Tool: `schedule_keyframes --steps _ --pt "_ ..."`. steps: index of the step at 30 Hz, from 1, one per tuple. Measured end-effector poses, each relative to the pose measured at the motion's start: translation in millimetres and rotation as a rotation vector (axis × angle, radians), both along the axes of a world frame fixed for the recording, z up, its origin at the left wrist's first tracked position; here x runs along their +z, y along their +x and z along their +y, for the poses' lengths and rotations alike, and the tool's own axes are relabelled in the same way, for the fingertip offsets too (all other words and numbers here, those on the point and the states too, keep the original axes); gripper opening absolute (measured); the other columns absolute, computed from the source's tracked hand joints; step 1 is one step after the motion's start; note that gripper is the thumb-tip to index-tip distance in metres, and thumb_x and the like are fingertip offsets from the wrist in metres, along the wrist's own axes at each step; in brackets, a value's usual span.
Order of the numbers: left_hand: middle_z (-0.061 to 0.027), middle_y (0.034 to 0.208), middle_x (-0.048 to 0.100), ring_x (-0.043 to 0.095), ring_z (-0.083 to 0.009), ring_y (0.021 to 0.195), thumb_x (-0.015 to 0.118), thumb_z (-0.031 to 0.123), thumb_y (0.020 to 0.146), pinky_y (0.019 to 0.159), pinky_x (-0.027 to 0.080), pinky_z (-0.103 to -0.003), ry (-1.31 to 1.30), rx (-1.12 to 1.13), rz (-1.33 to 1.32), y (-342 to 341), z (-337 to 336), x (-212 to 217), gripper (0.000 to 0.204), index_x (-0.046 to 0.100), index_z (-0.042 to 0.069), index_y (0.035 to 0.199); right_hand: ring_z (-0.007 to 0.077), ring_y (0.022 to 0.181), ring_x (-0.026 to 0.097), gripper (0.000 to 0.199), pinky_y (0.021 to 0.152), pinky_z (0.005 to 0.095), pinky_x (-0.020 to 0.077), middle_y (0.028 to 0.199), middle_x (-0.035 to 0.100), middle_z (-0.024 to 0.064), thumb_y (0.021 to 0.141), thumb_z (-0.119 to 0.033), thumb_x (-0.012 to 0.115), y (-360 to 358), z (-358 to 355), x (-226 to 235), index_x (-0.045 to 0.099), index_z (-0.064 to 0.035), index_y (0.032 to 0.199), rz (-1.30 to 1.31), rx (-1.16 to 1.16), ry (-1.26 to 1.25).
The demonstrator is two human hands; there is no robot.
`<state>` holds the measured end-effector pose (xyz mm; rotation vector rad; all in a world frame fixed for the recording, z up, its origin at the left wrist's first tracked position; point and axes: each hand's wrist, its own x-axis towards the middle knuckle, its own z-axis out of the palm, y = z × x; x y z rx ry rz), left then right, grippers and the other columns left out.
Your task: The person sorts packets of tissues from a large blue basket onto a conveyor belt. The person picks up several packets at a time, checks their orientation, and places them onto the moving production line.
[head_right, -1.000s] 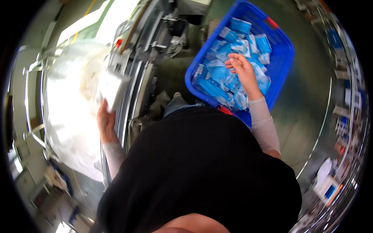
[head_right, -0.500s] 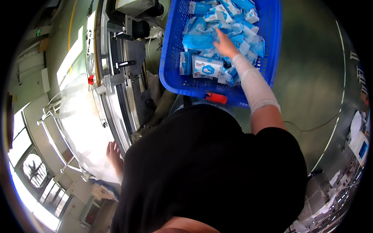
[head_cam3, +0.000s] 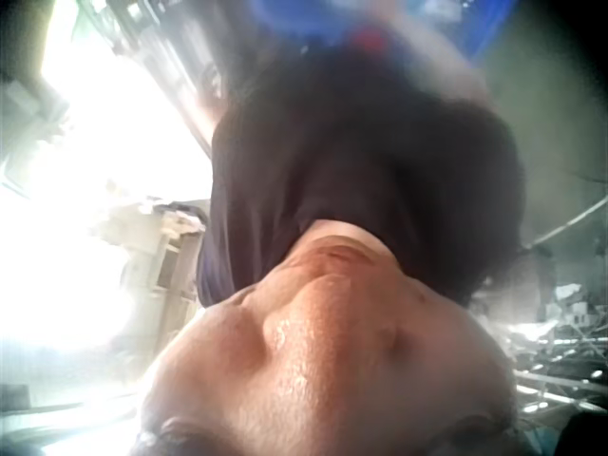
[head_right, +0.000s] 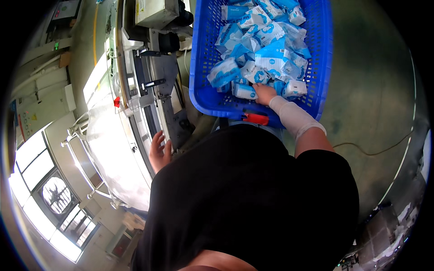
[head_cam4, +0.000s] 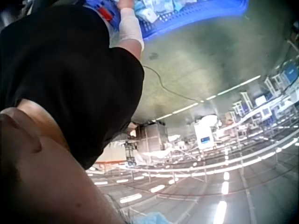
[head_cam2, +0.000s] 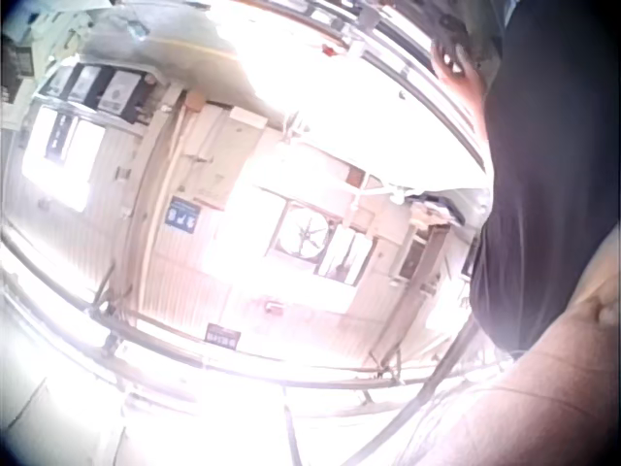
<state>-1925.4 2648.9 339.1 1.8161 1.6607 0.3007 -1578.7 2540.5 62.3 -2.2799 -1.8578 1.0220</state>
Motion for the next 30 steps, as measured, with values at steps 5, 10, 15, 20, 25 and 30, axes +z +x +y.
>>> schedule_keyframes --steps 5,10,15,20,25,30 --pt "-0.0131 0.125 0.058 0.054 -0.0224 0.118 0.069 0.016 0.084 0.097 0.043 -0.034 -0.313 -0.235 -0.467 66.9 30.8 -20.8 0.048 0.053 0.007 0.129 0.0322 0.091 0.062 0.051 0.074 0.0409 0.0461 0.097 0.063 0.0191 0.078 -0.029 0.062 39.7 34.5 97.8 0.047 -0.0063 0.121 0.521 -0.208 0.08" --pt "-0.018 0.12 0.053 0.052 -0.0201 0.113 0.069 0.022 0.086 0.093 0.044 -0.032 -0.678 -0.27 -0.977 172.5 39.2 -26.5 0.07 0.03 0.007 0.143 0.0187 0.082 0.058 0.032 0.071 0.0328 0.0451 0.089 0.06 0.0103 0.087 -0.024 0.053 40.3 56.3 236.4 0.055 -0.0046 0.112 0.852 -0.167 0.19" --pt "-0.0074 0.093 0.062 0.06 -0.0113 0.084 0.046 0.031 0.1 0.076 0.05 -0.025 -0.694 -0.092 -1.106 183.5 75.7 -16.1 0.036 0.055 0.001 0.116 0.014 0.078 0.055 0.03 0.07 0.0279 0.0447 0.084 0.059 0.0045 0.096 -0.025 0.043 53.6 40.9 325.8 0.059 -0.002 0.106 0.759 -0.307 0.559" --pt "-0.0043 0.087 0.056 0.054 -0.0107 0.078 0.045 0.029 0.1 0.067 0.045 -0.023 -0.141 -0.101 -1.044 178.0 82.6 5.6 0.028 0.053 0.003 0.104 0.0197 0.086 0.06 0.039 0.08 0.028 0.0499 0.104 0.06 0.0107 0.101 -0.031 0.033 110.8 -10.9 292.6 0.055 -0.0029 0.118 0.962 0.092 1.45" --pt "0.0006 0.083 0.05 0.045 -0.0057 0.075 0.047 0.025 0.1 0.066 0.038 -0.022 -0.273 -0.164 -1.095 190.7 68.2 2.3 0.024 0.052 0.002 0.102 0.0128 0.066 0.043 0.022 0.059 0.03 0.0356 0.068 0.045 0.0013 0.095 -0.016 0.05 -8.0 57.9 318.2 0.05 -0.0036 0.076 0.688 -0.736 1.008" --pt "-0.0031 0.092 0.054 0.049 -0.0084 0.084 0.048 0.031 0.099 0.074 0.042 -0.022 -0.438 -0.121 -1.052 169.2 59.5 -7.1 0.034 0.049 0.0 0.114 0.0294 0.105 0.057 0.049 0.088 0.0359 0.0458 0.115 0.058 0.0126 0.078 -0.024 0.073 -26.6 65.7 338.5 0.055 -0.0057 0.12 0.25 -0.031 0.832"
